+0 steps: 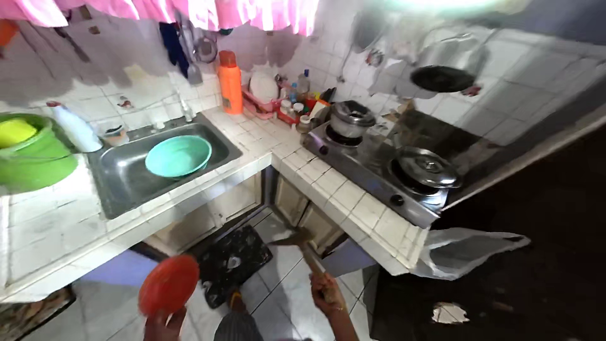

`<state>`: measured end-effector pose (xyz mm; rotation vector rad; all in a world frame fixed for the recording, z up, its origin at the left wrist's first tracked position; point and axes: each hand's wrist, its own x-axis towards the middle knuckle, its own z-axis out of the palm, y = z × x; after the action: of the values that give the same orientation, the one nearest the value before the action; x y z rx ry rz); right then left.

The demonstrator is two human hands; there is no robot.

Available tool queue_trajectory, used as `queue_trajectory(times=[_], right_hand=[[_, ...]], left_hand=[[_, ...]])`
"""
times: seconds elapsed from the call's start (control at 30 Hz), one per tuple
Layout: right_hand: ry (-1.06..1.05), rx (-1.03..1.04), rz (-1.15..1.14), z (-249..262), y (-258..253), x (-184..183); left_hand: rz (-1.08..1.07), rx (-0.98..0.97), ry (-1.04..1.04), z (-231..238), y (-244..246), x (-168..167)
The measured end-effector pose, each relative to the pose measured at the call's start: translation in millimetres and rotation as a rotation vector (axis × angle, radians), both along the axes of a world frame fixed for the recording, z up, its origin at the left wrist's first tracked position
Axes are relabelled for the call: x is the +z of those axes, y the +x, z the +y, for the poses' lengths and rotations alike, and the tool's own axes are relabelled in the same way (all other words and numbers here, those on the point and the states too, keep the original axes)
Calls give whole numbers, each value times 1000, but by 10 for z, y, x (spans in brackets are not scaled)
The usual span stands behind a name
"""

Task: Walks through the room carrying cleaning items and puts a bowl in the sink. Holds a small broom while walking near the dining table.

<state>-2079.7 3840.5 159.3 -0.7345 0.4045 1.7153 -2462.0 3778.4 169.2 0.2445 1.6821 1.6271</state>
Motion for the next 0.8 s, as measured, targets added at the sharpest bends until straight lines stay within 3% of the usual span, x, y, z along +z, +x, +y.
queue_trajectory(times=[0.2,0.37,0.67,0.8], right_hand=[[-117,-140,-5,968,-548,127],[-125,-179,121,1396,-678,47],[-319,66,-2,2801,-1092,-162],[-303,242,128,3369,-1202,-185]], left_hand=[[-1,65,7,1713,-809,404],[-18,16,12,2982,-1275,572],[-200,29,-82,4778,-1539,2],[-248,123,-203,5412,-1686,-185]])
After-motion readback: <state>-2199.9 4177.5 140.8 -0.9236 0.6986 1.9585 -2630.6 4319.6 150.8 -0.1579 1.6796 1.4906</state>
